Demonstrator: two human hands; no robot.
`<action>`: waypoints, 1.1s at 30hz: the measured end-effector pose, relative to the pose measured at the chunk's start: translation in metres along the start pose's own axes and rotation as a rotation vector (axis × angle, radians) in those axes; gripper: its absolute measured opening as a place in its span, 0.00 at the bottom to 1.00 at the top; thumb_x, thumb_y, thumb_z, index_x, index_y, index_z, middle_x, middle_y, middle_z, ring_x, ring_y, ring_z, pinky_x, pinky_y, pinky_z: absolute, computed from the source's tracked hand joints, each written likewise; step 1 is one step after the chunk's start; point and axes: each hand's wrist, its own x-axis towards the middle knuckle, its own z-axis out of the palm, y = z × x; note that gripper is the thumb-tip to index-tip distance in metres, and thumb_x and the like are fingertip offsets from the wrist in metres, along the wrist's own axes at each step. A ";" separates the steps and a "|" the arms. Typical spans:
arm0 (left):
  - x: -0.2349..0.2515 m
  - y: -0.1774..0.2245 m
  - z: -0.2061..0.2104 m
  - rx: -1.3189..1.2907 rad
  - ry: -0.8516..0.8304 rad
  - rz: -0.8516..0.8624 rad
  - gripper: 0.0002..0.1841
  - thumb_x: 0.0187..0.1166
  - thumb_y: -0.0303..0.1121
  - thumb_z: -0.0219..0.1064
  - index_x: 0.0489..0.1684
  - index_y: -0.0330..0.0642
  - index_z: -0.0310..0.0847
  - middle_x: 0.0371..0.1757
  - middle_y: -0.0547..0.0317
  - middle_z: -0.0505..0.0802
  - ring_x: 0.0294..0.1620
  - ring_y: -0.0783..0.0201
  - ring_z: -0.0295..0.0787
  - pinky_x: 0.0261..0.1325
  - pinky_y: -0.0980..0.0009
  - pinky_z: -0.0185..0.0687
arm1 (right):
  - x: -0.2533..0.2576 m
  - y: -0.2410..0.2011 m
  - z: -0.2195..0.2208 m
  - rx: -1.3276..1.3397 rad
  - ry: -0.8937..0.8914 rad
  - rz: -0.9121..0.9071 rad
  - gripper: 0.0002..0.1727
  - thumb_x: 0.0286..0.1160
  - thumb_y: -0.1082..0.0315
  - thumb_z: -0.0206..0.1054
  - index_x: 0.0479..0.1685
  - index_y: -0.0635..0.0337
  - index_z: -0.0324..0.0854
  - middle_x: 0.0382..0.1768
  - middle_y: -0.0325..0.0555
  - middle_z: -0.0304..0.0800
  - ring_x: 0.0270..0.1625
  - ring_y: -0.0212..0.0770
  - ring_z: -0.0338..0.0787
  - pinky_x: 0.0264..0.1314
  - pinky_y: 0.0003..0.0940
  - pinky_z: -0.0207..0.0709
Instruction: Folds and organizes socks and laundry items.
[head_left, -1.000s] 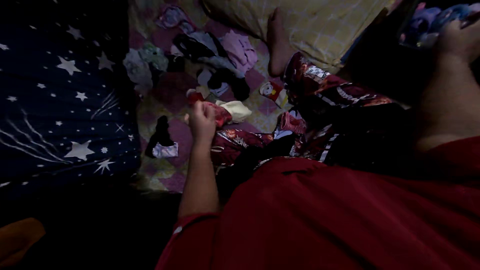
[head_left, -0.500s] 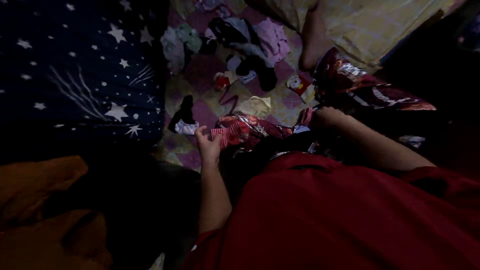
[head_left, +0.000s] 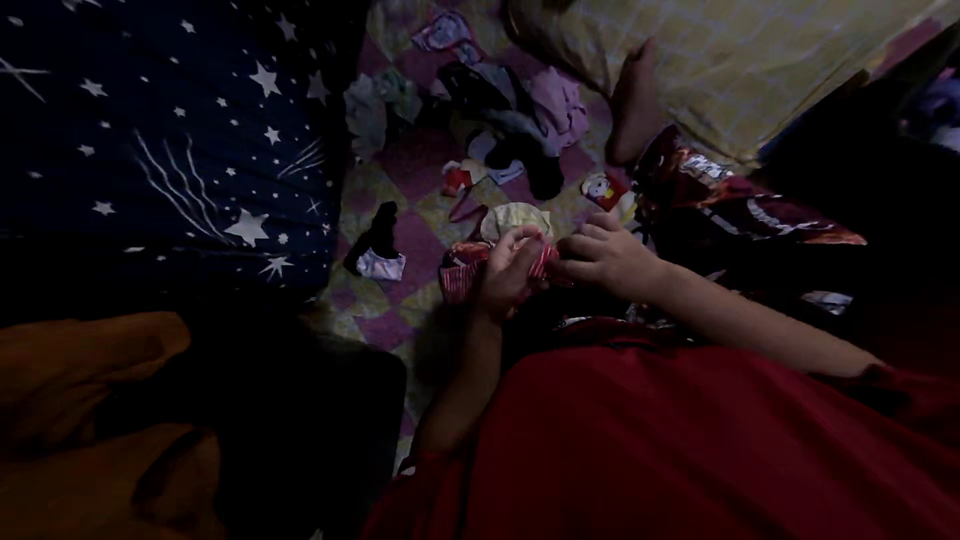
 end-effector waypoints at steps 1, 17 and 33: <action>-0.002 -0.002 -0.002 0.024 0.046 0.030 0.19 0.86 0.32 0.57 0.75 0.44 0.68 0.42 0.61 0.90 0.33 0.74 0.87 0.38 0.73 0.87 | -0.003 -0.001 0.004 0.011 0.041 0.011 0.10 0.78 0.67 0.67 0.50 0.49 0.92 0.49 0.57 0.90 0.52 0.60 0.89 0.62 0.61 0.76; -0.026 -0.011 -0.076 -0.030 0.580 0.158 0.17 0.93 0.37 0.48 0.70 0.37 0.68 0.53 0.60 0.85 0.52 0.73 0.85 0.59 0.69 0.84 | 0.069 -0.017 0.042 1.323 -0.077 1.021 0.09 0.90 0.68 0.55 0.46 0.64 0.77 0.29 0.36 0.85 0.28 0.26 0.85 0.36 0.24 0.82; 0.005 -0.065 -0.079 0.549 0.556 0.376 0.15 0.79 0.26 0.67 0.56 0.21 0.82 0.53 0.33 0.90 0.55 0.52 0.88 0.63 0.60 0.81 | 0.025 -0.015 0.093 0.760 -0.150 1.051 0.14 0.88 0.68 0.56 0.55 0.75 0.75 0.35 0.54 0.83 0.34 0.40 0.85 0.43 0.40 0.81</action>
